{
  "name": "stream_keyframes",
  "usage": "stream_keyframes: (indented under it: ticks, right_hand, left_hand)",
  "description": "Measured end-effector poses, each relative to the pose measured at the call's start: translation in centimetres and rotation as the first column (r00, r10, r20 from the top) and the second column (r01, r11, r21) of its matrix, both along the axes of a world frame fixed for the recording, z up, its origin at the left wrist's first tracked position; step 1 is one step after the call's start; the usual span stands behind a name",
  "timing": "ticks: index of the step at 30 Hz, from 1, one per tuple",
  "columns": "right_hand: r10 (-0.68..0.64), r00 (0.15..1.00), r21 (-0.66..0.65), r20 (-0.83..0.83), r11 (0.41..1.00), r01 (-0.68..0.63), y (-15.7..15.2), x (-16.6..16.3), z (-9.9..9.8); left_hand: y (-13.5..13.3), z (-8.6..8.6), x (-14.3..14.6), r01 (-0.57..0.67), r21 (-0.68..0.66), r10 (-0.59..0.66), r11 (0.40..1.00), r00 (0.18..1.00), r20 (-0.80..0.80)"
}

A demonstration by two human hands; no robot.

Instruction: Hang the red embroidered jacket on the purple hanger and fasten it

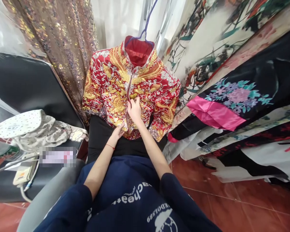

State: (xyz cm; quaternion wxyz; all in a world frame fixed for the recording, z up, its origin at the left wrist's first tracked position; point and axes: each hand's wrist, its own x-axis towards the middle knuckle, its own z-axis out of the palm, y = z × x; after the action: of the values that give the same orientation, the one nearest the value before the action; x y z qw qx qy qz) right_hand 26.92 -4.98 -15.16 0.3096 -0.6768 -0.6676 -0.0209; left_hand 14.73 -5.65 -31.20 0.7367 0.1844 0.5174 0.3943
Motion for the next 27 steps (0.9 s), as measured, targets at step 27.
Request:
stream_keyframes:
  ticks: [27]
  right_hand:
    - [-0.404,-0.144,-0.417,-0.903,0.906,0.073,-3.3,1.2,-20.1]
  left_hand:
    - [-2.0,0.5,0.0,-0.072,0.075,0.050,0.995,0.961,0.271]
